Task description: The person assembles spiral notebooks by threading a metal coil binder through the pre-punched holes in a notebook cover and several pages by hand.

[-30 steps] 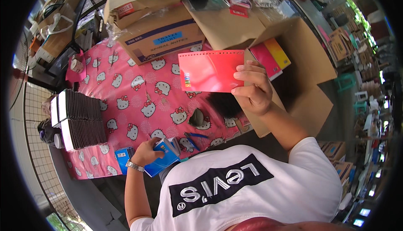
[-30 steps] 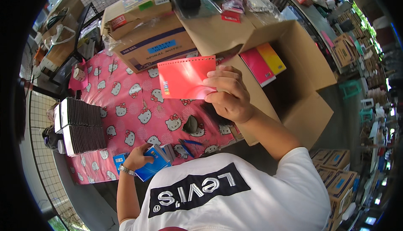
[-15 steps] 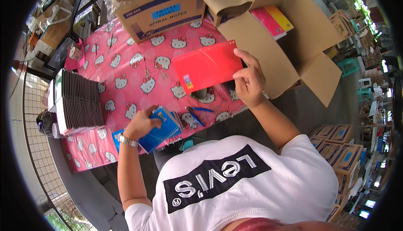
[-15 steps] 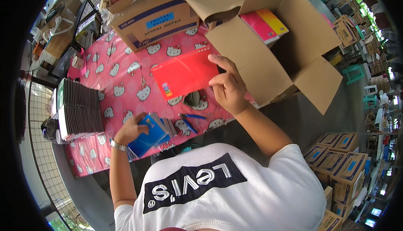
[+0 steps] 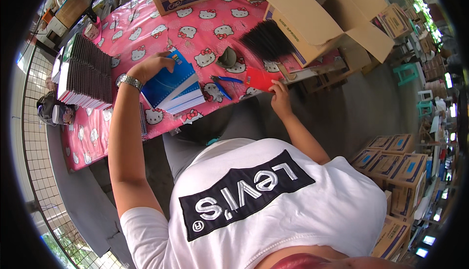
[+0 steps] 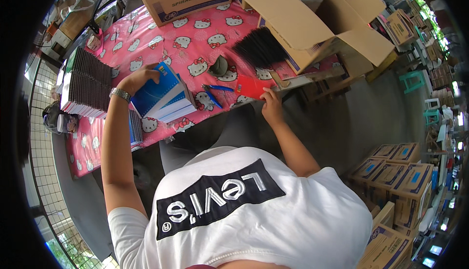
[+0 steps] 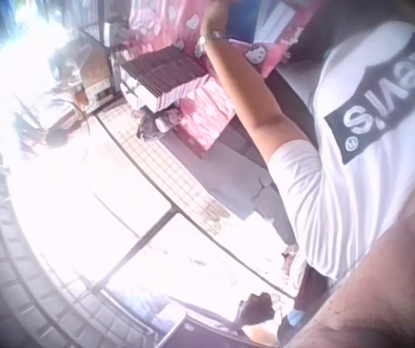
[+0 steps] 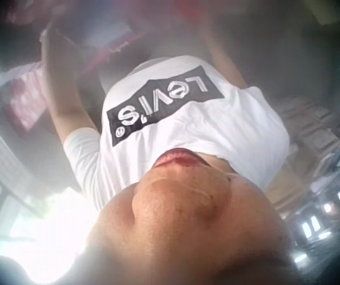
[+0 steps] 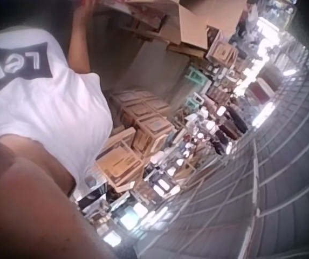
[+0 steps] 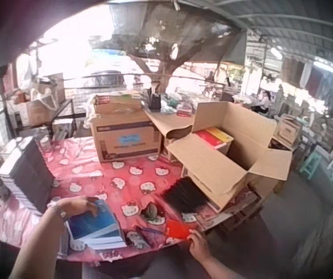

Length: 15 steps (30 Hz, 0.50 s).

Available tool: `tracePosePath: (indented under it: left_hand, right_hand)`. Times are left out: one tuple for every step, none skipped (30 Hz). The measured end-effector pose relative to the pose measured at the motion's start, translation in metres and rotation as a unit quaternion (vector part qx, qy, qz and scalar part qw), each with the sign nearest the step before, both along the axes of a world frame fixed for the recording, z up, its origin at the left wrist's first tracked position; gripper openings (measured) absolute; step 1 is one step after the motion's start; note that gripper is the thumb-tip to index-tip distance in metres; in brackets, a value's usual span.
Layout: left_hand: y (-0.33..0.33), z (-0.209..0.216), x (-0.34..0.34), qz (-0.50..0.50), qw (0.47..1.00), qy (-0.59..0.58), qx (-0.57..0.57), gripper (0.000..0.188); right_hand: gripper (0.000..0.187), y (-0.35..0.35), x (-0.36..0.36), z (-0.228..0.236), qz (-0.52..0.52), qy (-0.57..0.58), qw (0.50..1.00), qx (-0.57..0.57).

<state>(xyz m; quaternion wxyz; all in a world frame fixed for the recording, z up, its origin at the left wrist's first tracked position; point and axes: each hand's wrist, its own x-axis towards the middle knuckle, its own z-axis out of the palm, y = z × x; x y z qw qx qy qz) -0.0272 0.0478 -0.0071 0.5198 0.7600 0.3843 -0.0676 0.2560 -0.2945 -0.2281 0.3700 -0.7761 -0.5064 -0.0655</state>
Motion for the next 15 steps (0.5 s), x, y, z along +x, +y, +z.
tracePosePath:
  left_hand:
    - [0.009, -0.007, -0.004, -0.003, 1.000, -0.006, 0.013, 0.048]
    - [0.023, -0.021, -0.010, -0.027, 0.999, -0.007, 0.019, 0.063]
    - [0.022, -0.021, -0.008, -0.018, 1.000, -0.011, 0.009, 0.065]
    - [0.019, -0.020, -0.007, -0.008, 1.000, -0.015, -0.003, 0.067]
    - [0.017, -0.018, -0.007, 0.003, 1.000, -0.019, -0.014, 0.068]
    - [0.015, -0.014, -0.006, -0.015, 0.999, -0.034, -0.034, 0.071]
    - [0.013, -0.011, -0.006, -0.012, 0.999, -0.033, -0.041, 0.073]
    - [0.011, -0.008, -0.006, -0.008, 0.998, -0.031, -0.047, 0.075]
    - [0.009, -0.007, -0.004, -0.004, 0.998, -0.032, -0.054, 0.077]
    - [0.006, -0.008, -0.003, 0.015, 0.999, -0.032, -0.039, 0.078]
    - [0.003, -0.008, -0.002, 0.018, 0.998, -0.031, -0.043, 0.079]
    - [0.002, -0.006, 0.000, 0.020, 0.998, -0.030, -0.047, 0.079]
    - [0.002, -0.005, 0.000, 0.024, 0.998, -0.028, -0.050, 0.080]
    - [0.003, -0.008, -0.001, 0.024, 0.999, -0.028, -0.031, 0.082]
    - [0.004, -0.013, -0.003, 0.023, 0.999, -0.027, -0.011, 0.083]
  right_hand:
    - [0.027, 0.000, 0.001, 0.000, -0.012, -0.014, 1.000, -0.011]
    - [0.027, 0.002, 0.002, 0.000, -0.022, -0.028, 0.999, -0.022]
    - [0.028, 0.002, 0.004, -0.001, -0.038, -0.041, 0.998, -0.035]
    - [0.029, 0.003, 0.004, 0.001, -0.032, -0.022, 0.999, -0.015]
    - [0.030, 0.006, 0.005, 0.004, -0.026, -0.004, 1.000, 0.005]
    - [0.032, 0.007, 0.002, 0.008, -0.018, 0.015, 0.999, 0.024]
    - [0.035, 0.007, -0.003, 0.011, -0.025, -0.002, 1.000, -0.003]
    - [0.038, 0.007, -0.009, 0.015, -0.032, -0.019, 0.999, -0.028]
    - [0.041, 0.007, -0.010, 0.017, -0.038, -0.038, 0.997, -0.054]
    - [0.040, 0.004, -0.006, 0.009, -0.030, -0.042, 0.997, -0.060]
    - [0.040, 0.001, 0.000, -0.002, -0.021, -0.045, 0.997, -0.066]
    - [0.039, -0.003, 0.008, -0.013, -0.014, -0.049, 0.996, -0.071]
    - [0.035, -0.007, 0.014, -0.021, -0.010, -0.042, 0.998, -0.046]
    - [0.031, -0.012, 0.022, -0.028, -0.007, -0.034, 0.999, -0.021]
    - [0.027, -0.014, 0.025, -0.027, -0.004, -0.026, 1.000, 0.004]
